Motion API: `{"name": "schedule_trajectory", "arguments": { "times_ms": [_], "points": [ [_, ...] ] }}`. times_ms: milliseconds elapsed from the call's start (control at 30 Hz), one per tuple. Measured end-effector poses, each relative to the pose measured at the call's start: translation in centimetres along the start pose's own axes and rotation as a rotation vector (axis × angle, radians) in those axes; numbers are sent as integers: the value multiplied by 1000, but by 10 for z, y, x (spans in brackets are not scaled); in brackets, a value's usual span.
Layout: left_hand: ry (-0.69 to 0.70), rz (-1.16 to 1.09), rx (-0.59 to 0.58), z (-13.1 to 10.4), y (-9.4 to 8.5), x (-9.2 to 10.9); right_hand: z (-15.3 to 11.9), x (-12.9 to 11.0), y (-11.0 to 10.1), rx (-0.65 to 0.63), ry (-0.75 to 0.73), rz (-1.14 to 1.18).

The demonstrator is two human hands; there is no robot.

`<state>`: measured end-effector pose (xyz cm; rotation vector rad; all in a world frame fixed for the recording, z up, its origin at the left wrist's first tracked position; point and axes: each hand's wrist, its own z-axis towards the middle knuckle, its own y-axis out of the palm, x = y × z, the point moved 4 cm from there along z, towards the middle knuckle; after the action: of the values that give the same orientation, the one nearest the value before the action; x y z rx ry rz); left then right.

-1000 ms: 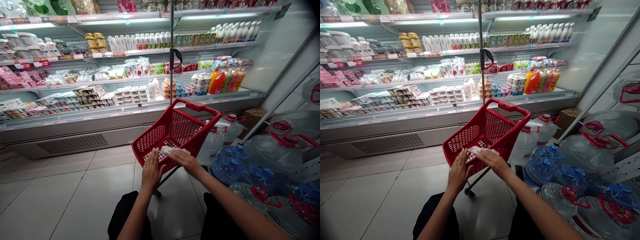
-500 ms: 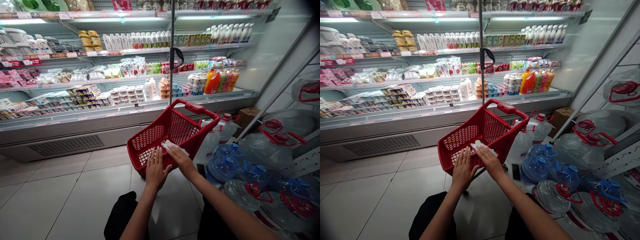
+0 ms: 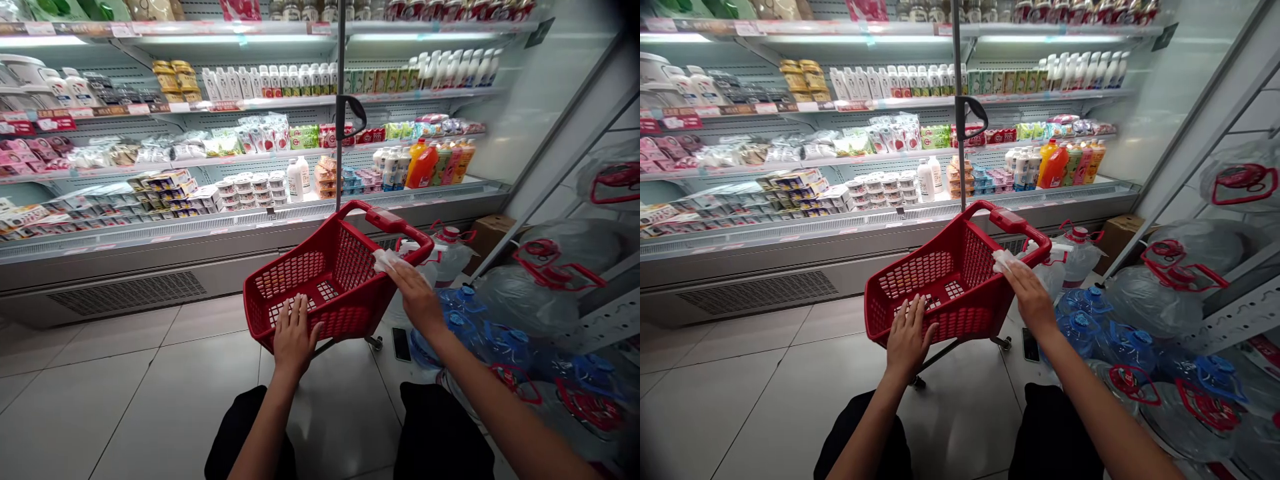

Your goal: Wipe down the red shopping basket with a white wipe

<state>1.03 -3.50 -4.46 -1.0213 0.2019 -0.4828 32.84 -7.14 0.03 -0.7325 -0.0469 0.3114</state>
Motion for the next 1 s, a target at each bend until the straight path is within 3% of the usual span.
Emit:
{"name": "schedule_trajectory", "arguments": {
  "times_ms": [133,200,267,433,533,600,667,767,833,900,1000],
  "points": [
    [166,-64,-21,20,7,37,-2,-49,30,-84,-108,96],
    [205,-77,-40,25,10,48,-3,-59,37,-131,-188,119],
    [208,-75,-62,25,13,50,-2,-45,32,-156,-230,103],
    [202,-77,-87,20,14,45,6,40,-12,-106,-107,-48],
    [190,-79,-72,20,15,48,11,56,-23,-38,-4,-88],
    [184,-77,-66,21,17,52,12,36,-15,-21,17,-62],
    [178,-64,-63,22,18,55,8,-1,3,-51,-15,-9],
    [170,-30,-57,22,18,55,-2,-50,29,-136,-156,74],
    [168,-19,-58,22,17,53,-8,-60,35,-163,-250,89],
    [164,-18,-63,22,16,50,-10,-45,27,-166,-294,52],
    [151,-17,-63,21,16,48,-4,4,-8,-114,-213,-69]
  ]
}}
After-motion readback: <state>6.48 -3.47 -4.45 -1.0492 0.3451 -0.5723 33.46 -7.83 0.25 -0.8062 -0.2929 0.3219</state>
